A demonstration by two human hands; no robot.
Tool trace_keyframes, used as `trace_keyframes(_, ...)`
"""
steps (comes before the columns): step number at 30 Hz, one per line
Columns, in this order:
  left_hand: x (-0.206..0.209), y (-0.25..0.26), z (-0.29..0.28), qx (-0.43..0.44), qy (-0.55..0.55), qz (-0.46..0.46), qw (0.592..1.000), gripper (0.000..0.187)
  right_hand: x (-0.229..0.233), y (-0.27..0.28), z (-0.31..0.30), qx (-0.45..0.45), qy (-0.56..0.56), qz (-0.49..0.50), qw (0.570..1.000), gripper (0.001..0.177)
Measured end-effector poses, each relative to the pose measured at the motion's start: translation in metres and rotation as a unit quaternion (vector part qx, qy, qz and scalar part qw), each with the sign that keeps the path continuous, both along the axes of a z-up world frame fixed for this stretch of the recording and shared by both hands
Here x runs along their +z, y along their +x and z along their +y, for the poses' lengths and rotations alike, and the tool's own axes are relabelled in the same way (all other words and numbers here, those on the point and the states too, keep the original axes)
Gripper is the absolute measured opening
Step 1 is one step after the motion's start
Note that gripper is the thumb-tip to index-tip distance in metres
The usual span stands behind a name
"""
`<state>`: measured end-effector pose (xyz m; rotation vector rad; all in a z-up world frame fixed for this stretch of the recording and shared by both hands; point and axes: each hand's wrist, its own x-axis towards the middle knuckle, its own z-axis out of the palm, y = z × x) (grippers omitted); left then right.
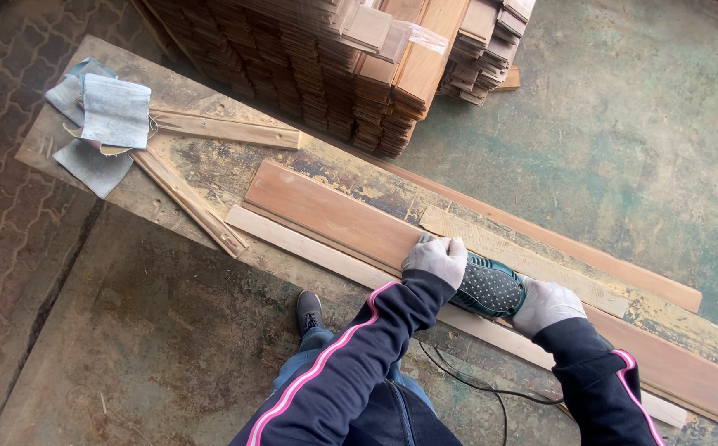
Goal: Sanding a long piece of wood using an electric orbital sander.
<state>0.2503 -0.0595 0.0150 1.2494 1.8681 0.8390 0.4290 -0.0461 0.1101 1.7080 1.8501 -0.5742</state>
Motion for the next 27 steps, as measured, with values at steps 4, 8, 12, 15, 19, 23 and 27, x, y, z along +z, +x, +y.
trace_keyframes(4, 0.003, -0.010, 0.003, 0.002, -0.004, -0.019, 1.000, 0.043, 0.010, -0.018, 0.004, 0.003, -0.017, -0.023, 1.000, 0.042)
trace_keyframes(8, 0.009, -0.021, 0.007, 0.004, -0.024, -0.018, 1.000, 0.044, 0.007, -0.024, 0.005, 0.000, -0.001, -0.017, 1.000, 0.039)
trace_keyframes(12, 0.012, -0.034, 0.011, 0.012, -0.035, -0.022, 0.999, 0.043, 0.005, -0.034, 0.009, 0.005, 0.005, -0.009, 1.000, 0.037)
trace_keyframes(15, 0.008, -0.043, 0.011, 0.016, -0.044, 0.012, 0.999, 0.044, 0.007, -0.046, 0.009, 0.011, 0.005, -0.004, 1.000, 0.037)
trace_keyframes(19, 0.011, -0.056, 0.011, 0.021, -0.046, -0.005, 0.999, 0.044, 0.017, -0.067, 0.012, 0.019, 0.003, -0.006, 1.000, 0.038)
trace_keyframes(23, 0.010, -0.069, 0.013, 0.033, -0.047, 0.010, 0.998, 0.045, 0.015, -0.077, 0.013, 0.023, 0.001, -0.004, 1.000, 0.041)
trace_keyframes(27, 0.007, -0.080, 0.015, 0.037, -0.053, 0.010, 0.998, 0.046, 0.000, -0.078, 0.017, 0.021, 0.005, 0.005, 1.000, 0.042)
